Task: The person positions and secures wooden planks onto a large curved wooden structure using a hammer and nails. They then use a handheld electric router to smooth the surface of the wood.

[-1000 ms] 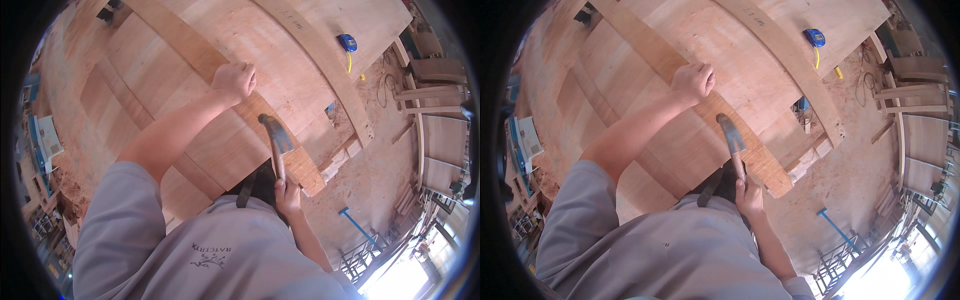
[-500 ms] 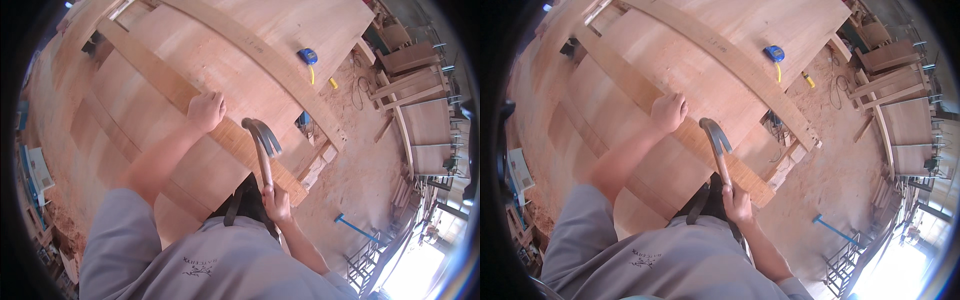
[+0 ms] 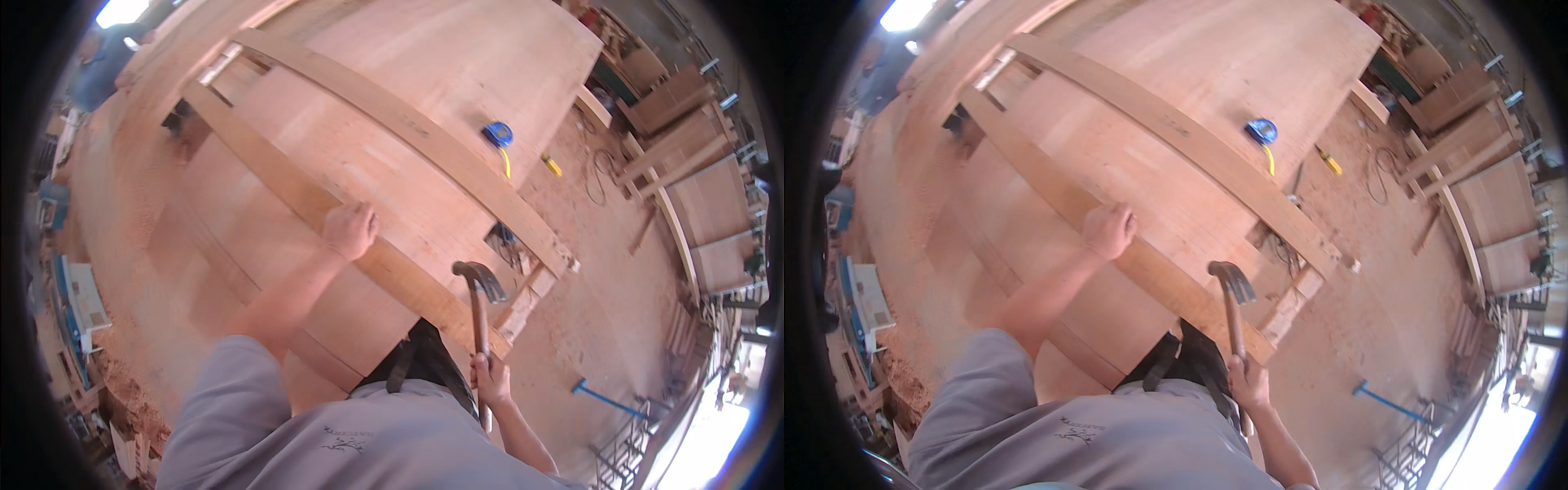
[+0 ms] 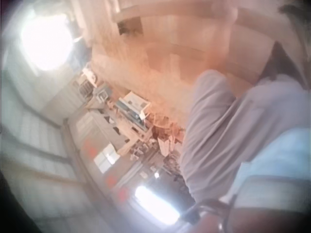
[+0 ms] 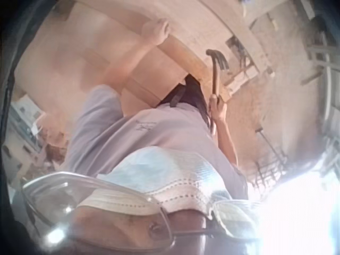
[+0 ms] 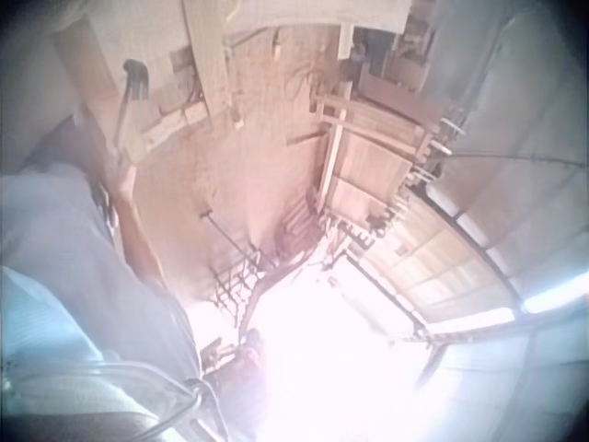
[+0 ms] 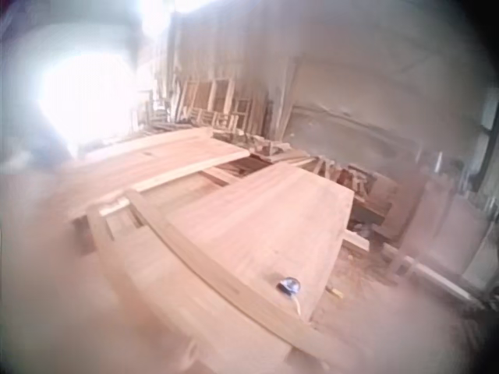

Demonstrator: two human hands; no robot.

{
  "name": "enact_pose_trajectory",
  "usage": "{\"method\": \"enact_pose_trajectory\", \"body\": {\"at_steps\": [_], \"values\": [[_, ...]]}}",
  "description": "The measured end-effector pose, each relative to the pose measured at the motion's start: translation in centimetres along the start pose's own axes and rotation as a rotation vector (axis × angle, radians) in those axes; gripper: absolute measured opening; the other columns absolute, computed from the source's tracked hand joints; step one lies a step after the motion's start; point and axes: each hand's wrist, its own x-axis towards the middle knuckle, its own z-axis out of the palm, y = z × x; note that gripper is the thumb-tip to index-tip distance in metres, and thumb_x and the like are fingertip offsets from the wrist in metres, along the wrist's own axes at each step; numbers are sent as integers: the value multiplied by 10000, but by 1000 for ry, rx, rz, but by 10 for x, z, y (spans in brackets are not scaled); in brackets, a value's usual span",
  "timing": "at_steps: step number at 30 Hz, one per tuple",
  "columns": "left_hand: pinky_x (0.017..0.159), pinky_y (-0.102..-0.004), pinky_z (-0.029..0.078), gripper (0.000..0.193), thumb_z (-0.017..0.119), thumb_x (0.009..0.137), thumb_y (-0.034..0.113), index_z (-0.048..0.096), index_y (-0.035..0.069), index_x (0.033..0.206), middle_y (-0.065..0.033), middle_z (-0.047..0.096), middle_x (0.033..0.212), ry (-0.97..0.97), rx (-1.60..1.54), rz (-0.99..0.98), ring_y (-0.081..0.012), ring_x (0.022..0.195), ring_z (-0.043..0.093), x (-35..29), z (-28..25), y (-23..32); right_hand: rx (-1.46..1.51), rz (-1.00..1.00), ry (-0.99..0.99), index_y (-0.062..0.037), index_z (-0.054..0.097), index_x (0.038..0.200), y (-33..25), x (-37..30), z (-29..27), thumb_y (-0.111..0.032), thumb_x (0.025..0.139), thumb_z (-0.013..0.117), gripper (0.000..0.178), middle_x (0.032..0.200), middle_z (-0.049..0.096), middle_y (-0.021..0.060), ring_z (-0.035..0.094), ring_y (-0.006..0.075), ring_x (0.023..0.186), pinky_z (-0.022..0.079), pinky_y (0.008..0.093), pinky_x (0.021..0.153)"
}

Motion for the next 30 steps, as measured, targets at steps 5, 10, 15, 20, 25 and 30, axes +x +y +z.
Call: {"method": "enact_pose_trajectory", "body": {"at_steps": [5, 10, 15, 20, 25, 30], "values": [[658, -462, 557, 153, 646, 938, 217, 626, 66, 917, -126, 697, 844, -169, -154, -392, -336, 737, 681, 11, -4, 1, 71, -59, 5, -6, 591, 884, -9, 7, -12, -414, 1080, 531, 456, 620, 570, 35, 565, 116, 495, 486, 278, 464], [736, -400, 575, 218, 593, 924, 16, 629, -21, 1136, -146, 706, 994, -162, -1313, -1205, -274, 878, 699, 25, -24, 16, 128, -127, -8, -15, 571, 866, -5, 19, -30, -407, 1087, 519, 452, 594, 558, 36, 552, 114, 475, 476, 275, 451], [839, -407, 619, 299, 527, 961, -95, 548, -91, 1259, -189, 695, 1062, -49, -1713, -1334, -287, 955, 709, 28, -13, 66, 123, -154, -2, -9, 588, 864, 12, 35, -50, -360, 1079, 529, 416, 583, 565, 29, 564, 108, 493, 468, 288, 470], [832, -407, 643, 255, 503, 1047, -26, 535, -94, 1291, -187, 694, 1076, -101, -1803, -1353, -248, 887, 715, 52, -25, 97, 147, -148, 16, -1, 580, 870, 24, 45, -67, -408, 1066, 563, 452, 592, 567, 21, 565, 104, 502, 468, 280, 477], [840, -367, 634, 299, 521, 1044, -5, 528, -70, 1336, -184, 691, 1118, -358, -1958, -1203, -221, 897, 700, 52, 13, 81, 153, -179, 36, 1, 570, 876, 30, 48, -78, -465, 1062, 566, 502, 600, 569, 27, 556, 103, 492, 465, 266, 459], [957, -363, 608, 413, 494, 1024, -43, 451, -94, 1431, -225, 663, 1212, -358, -1530, -1083, -259, 1061, 691, 87, 15, 120, 199, -141, 34, -1, 569, 877, 17, 48, -82, -479, 1057, 571, 510, 599, 566, 25, 555, 103, 493, 468, 267, 462]]}}
